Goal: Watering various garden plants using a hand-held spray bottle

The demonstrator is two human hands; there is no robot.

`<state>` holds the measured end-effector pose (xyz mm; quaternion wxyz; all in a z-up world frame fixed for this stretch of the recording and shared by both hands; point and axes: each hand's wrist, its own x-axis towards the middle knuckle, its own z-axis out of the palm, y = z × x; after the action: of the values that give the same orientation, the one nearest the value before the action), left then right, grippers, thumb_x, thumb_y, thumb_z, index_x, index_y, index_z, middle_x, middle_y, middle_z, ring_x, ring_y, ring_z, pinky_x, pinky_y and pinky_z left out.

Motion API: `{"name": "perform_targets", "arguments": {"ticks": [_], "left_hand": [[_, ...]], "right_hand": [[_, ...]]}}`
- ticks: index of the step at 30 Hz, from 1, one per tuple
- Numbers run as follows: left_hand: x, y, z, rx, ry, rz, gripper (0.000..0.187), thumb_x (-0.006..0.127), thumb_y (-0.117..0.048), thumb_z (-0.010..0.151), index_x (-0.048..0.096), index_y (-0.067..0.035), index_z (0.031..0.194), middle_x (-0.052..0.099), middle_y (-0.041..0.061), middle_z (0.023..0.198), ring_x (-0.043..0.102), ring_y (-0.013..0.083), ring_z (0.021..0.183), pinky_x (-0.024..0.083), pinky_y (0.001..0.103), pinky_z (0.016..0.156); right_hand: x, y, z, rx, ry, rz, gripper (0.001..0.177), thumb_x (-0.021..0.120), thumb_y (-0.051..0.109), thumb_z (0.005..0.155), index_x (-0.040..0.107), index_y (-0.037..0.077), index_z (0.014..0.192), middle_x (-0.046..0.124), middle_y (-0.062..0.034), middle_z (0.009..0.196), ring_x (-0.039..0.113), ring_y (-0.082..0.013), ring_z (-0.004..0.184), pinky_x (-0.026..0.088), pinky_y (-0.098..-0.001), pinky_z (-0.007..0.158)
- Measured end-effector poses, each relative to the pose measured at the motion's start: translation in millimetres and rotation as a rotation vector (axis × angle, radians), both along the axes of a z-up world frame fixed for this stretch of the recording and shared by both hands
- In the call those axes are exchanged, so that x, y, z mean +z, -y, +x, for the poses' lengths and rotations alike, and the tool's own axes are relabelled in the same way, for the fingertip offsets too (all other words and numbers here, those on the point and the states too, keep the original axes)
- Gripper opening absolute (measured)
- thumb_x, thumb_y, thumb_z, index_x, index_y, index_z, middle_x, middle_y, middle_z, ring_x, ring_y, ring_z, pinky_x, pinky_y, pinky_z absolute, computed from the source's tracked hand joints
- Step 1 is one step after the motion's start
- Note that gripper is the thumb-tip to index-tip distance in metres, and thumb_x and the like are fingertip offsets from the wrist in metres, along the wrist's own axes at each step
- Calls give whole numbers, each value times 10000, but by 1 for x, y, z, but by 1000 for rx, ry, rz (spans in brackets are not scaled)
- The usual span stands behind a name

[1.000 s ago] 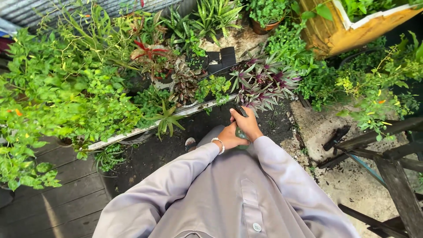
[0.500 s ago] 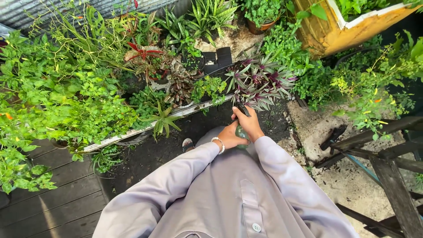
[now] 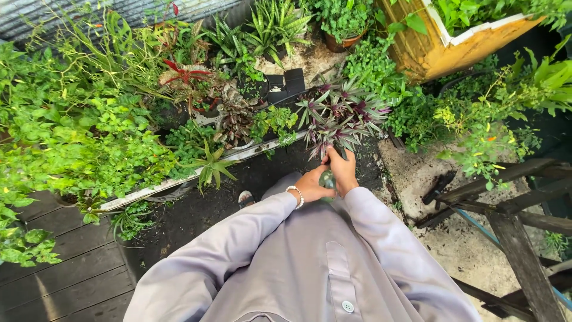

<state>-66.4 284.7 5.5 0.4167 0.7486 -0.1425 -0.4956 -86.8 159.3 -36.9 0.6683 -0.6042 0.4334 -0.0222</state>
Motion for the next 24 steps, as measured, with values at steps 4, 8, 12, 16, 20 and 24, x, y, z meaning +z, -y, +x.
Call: {"name": "perform_targets", "arguments": {"ticks": [4,8,12,16,20,24], "left_hand": [[-30,18,-10,-27,25,-4,839,886,-429,597,568,-135,1316,684,141,1255,615,310,1241,513,399,1058],[-45,30,-23,-80,13,23,836,892,-448,586,575,-176,1311,695,106,1242,633,276,1220,526,368,1043],[-37,41,-27,-149,-2,17,786,881,-420,606,589,-170,1292,698,100,1223,639,275,1206,533,376,1029],[-24,44,-31,-214,2,34,716,854,-378,679,580,-104,1281,686,155,1214,640,318,1198,527,397,1015],[-9,43,-26,-267,-46,49,739,853,-385,663,563,-97,1279,672,153,1235,623,318,1220,518,408,1033],[-23,43,-27,-345,-14,94,777,879,-418,607,548,-137,1252,680,131,1198,625,307,1215,508,400,1037]], "right_hand": [[34,6,-9,4,-28,-47,292,650,187,920,662,58,659,669,-94,609,698,-169,615,554,-292,639],[9,23,-25,7,-117,-88,277,672,247,912,702,91,686,710,-78,648,720,-162,672,555,-290,671],[-4,32,-41,-128,-29,5,245,678,207,930,677,54,739,678,-111,623,684,-172,603,559,-286,623],[6,33,-50,-157,0,29,233,676,210,940,673,47,774,700,-124,679,693,-177,665,549,-279,673],[24,25,-53,-199,-25,11,253,679,222,943,684,65,745,705,-116,644,715,-192,638,557,-293,651],[57,20,-56,-244,-36,40,241,703,229,926,693,50,766,714,-110,689,708,-176,700,529,-268,706]]}}
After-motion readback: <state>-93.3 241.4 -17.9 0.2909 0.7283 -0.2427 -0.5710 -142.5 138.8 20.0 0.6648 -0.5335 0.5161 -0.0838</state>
